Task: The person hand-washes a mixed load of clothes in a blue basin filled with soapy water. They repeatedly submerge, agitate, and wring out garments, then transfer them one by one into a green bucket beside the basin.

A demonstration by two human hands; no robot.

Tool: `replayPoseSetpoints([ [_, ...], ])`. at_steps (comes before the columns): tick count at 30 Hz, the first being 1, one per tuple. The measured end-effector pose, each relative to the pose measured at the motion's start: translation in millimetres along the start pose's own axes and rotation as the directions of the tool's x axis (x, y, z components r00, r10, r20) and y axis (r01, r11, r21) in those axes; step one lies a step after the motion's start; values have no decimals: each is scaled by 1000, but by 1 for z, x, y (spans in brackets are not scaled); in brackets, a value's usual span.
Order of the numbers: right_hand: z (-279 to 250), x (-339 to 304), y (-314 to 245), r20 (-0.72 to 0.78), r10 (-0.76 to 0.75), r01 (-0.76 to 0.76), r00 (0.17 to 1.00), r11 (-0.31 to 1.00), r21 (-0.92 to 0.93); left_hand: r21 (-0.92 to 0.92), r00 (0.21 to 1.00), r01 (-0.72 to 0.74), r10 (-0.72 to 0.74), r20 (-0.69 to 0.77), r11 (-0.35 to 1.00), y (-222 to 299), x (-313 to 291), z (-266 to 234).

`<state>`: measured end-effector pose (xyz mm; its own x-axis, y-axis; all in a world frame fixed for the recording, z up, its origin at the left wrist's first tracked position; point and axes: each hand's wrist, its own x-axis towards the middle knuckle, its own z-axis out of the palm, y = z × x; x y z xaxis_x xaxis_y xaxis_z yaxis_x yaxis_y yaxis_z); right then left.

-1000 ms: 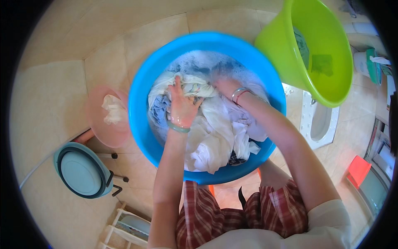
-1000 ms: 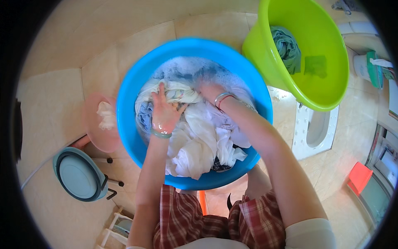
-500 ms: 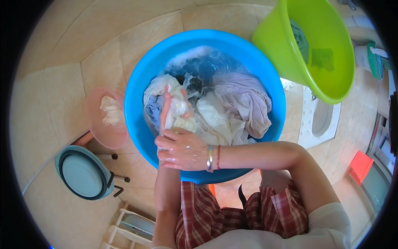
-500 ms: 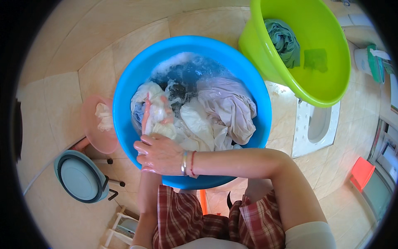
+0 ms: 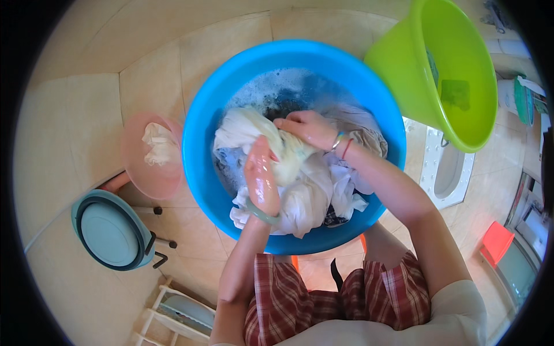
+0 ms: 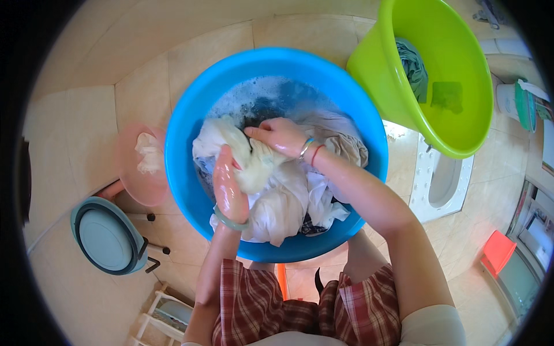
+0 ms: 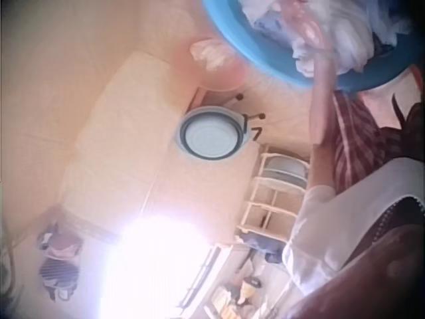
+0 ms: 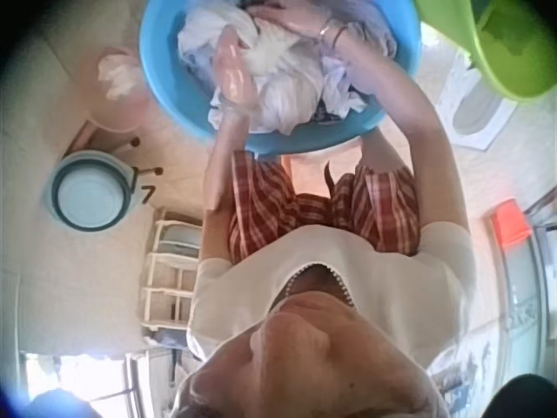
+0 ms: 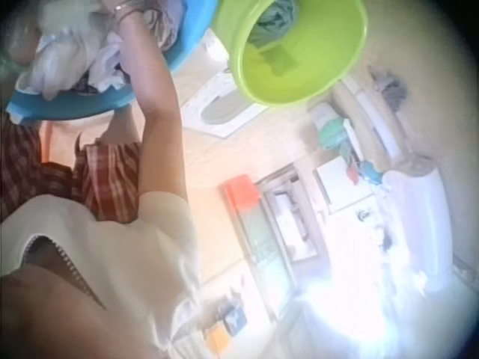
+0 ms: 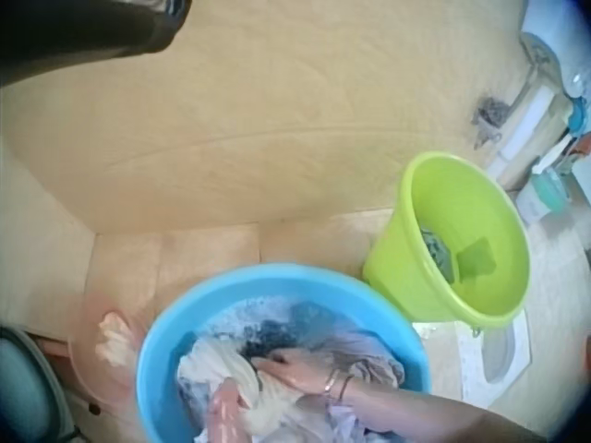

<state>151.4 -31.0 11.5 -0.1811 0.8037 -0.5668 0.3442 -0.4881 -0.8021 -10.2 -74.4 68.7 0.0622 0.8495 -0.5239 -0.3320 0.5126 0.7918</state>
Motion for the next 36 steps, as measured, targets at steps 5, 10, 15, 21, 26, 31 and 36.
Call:
replayPoseSetpoints([
  [5, -20, -2, -16, 418, 2, -146, 908, 938, 313, 553, 838, -151, -191, 511, 819, 9, -36, 27],
  [10, -33, -42, -14, 267, 95, -246, 959, 750, 614, 664, 708, -389, -255, 659, 639, 25, -29, 20],
  [15, -50, -53, 1, 0, 186, -174, 983, 919, 353, 696, 989, -140, 138, 59, 705, 1, 10, -37],
  [21, -27, -62, 6, -286, -20, -165, 958, 779, -606, 922, 974, -223, 115, 196, 318, -33, 45, -37],
  [26, -35, -61, 32, -350, -407, -24, 844, 622, -783, 953, 970, -236, 103, 220, 189, -38, 50, -16],
  [31, -58, -60, 15, -468, -186, -98, 864, 849, -519, 743, 810, -556, 445, 382, 373, -32, 60, -56],
  [36, -80, -74, 27, -467, -67, 169, 882, 969, 180, 146, 994, -69, 56, 93, 987, 21, 43, -78],
])
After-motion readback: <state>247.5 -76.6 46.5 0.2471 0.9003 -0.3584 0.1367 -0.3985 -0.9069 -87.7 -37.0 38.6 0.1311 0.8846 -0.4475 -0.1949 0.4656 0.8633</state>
